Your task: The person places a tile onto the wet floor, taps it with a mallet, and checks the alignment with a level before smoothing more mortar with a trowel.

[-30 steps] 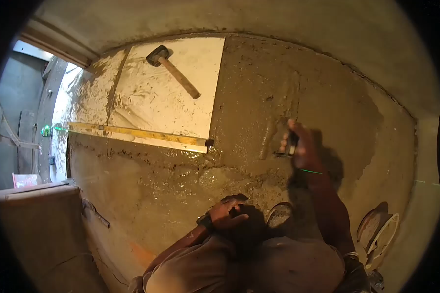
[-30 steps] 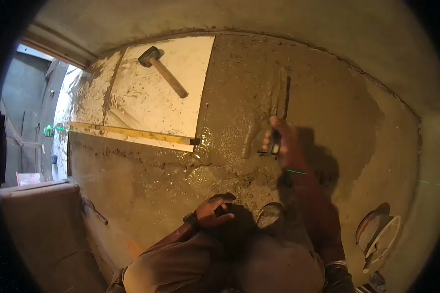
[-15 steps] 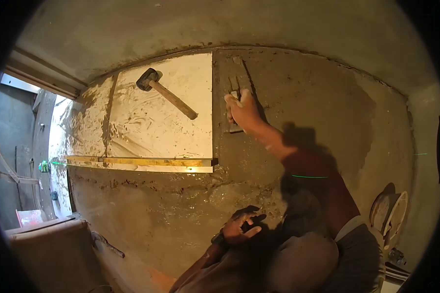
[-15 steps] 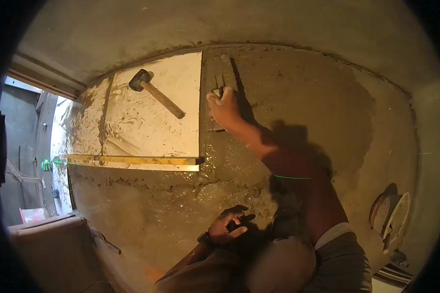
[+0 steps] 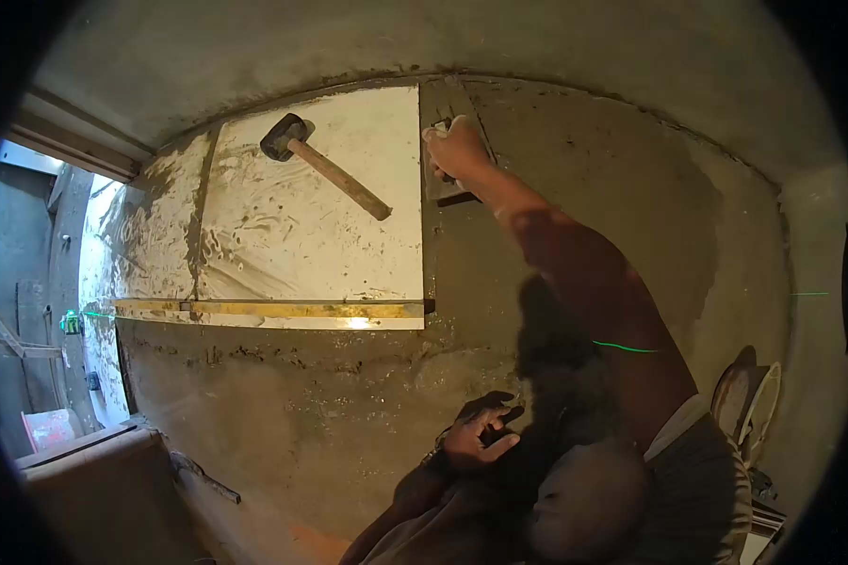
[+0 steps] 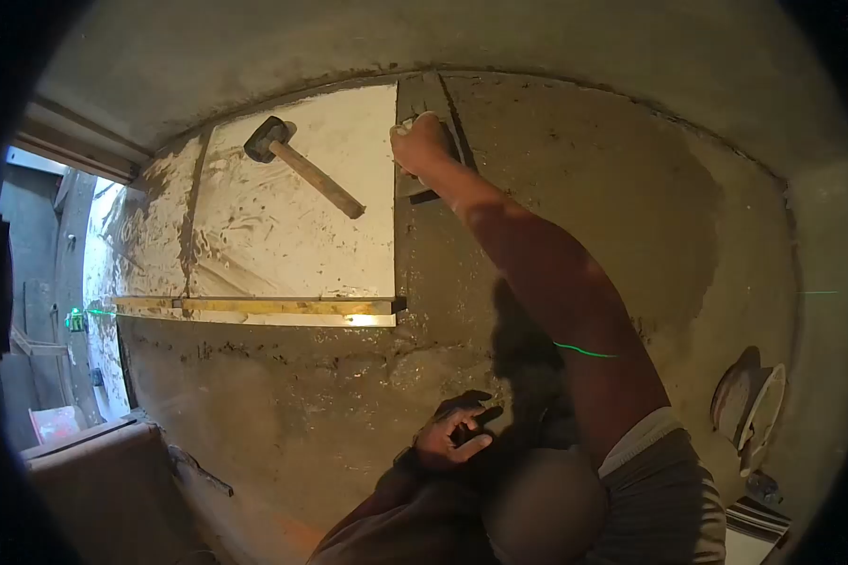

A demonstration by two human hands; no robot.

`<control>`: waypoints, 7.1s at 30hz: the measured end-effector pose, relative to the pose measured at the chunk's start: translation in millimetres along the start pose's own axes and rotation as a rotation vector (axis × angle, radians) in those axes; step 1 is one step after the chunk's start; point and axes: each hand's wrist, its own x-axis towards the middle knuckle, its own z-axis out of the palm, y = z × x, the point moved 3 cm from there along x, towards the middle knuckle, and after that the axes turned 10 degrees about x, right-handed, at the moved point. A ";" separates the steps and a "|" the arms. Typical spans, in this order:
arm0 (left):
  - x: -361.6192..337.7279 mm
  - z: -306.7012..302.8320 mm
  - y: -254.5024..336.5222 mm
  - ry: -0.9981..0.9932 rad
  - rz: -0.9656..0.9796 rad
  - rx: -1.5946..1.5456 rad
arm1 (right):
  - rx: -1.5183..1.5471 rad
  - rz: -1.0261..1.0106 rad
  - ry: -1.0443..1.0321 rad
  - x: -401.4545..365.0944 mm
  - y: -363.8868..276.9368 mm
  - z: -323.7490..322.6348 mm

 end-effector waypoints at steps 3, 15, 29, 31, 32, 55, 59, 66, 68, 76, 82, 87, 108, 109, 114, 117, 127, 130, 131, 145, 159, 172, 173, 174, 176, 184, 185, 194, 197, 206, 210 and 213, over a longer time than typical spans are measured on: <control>0.7 1.4 -3.1 0.026 0.031 0.012 | -0.013 0.050 -0.091 -12.6 1.5 -1.8; 2.2 -2.4 9.1 0.023 0.108 0.088 | 0.148 0.181 -0.255 -176.5 62.0 -7.7; -4.7 17.2 -10.5 -0.079 0.028 0.364 | 0.271 0.515 -0.631 -347.9 73.3 -30.7; -4.8 16.3 -16.9 -0.121 0.037 0.444 | 0.280 0.563 -0.652 -364.2 87.1 -44.4; -6.1 17.1 -20.3 -0.143 0.038 0.480 | 0.385 0.611 -0.680 -373.2 105.0 -51.8; -8.5 20.9 -3.1 -0.136 0.055 0.596 | 0.433 -0.032 -0.378 -228.0 121.5 3.7; -8.6 25.4 -6.5 -0.071 0.106 0.599 | 0.550 -0.024 -0.406 -213.9 129.3 10.6; -11.9 26.6 -9.3 0.060 0.190 0.631 | 0.509 -0.005 -0.380 -204.7 132.7 18.6; -10.7 23.3 -1.1 0.077 0.208 0.620 | 0.437 -0.082 -0.393 -202.9 135.5 21.0; -9.8 21.3 3.8 -0.142 0.029 0.629 | 0.479 0.009 -0.364 -193.0 128.5 22.0; -11.6 24.3 -1.8 0.029 0.154 0.648 | 0.538 -0.014 -0.371 -198.9 118.9 16.8; -10.6 25.9 -0.5 0.075 0.225 0.740 | 0.469 0.103 -0.346 -194.1 120.7 9.5; -1.8 25.3 20.8 -0.004 0.002 0.718 | 0.574 0.131 -0.242 -191.7 144.3 -141.6; -0.5 23.9 23.8 0.017 -0.005 0.729 | 0.582 0.109 -0.251 -193.2 143.3 -153.3; 2.2 25.3 26.1 -0.092 -0.102 0.829 | 0.530 0.084 -0.265 -203.6 155.2 -215.0; 1.4 26.7 19.1 -0.093 -0.111 0.814 | 0.541 0.100 -0.249 -207.3 163.3 -250.3; 6.3 26.2 34.1 -0.099 -0.194 0.773 | 0.391 0.124 -0.145 -214.1 166.4 -355.5; 4.1 26.2 22.9 -0.058 -0.065 0.811 | 0.422 0.120 -0.076 -217.0 178.7 -391.3; 3.4 26.5 18.4 -0.063 -0.059 0.809 | 0.399 0.080 -0.064 -216.4 183.4 -404.2; 3.8 27.8 7.5 -0.058 -0.046 0.810 | 0.305 0.116 0.151 -258.3 177.2 -436.7; 6.1 28.0 25.9 -0.066 -0.172 0.785 | -0.399 -0.150 -0.679 -149.0 135.6 -200.8; 2.9 26.3 11.1 -0.166 -0.188 0.843 | -0.053 0.114 0.047 -20.8 123.3 -343.0; 3.1 26.1 10.7 -0.157 -0.133 0.853 | -0.031 0.095 0.099 -18.7 128.9 -360.3; 2.6 25.8 10.5 -0.155 -0.134 0.851 | -0.010 0.076 0.148 -19.0 134.8 -377.5; 1.2 25.9 10.6 -0.105 -0.130 0.755 | 0.142 0.124 0.176 -24.6 145.2 -408.3; 5.2 20.8 22.3 -0.121 -0.166 0.766 | 0.619 0.083 0.357 -79.9 177.3 -472.1; 5.1 21.0 22.8 -0.235 -0.211 0.760 | 0.573 0.105 0.312 -94.5 165.8 -455.1; 2.0 19.3 22.7 -0.190 -0.164 0.650 | 0.512 0.191 -0.160 -96.3 98.3 -239.8; -5.7 26.3 -4.5 -0.224 -0.171 0.740 | 0.629 0.183 -0.174 -71.8 83.7 -170.3; -6.6 14.3 20.2 -0.117 -0.018 0.618 | 0.683 0.146 -0.087 -12.4 53.4 -29.9; -7.4 17.9 7.0 -0.095 0.076 0.600 | 0.541 0.115 -0.016 2.3 47.3 -10.9; -14.5 24.5 -5.9 -0.105 -0.026 0.718 | 0.487 0.143 -0.032 8.7 44.0 -7.8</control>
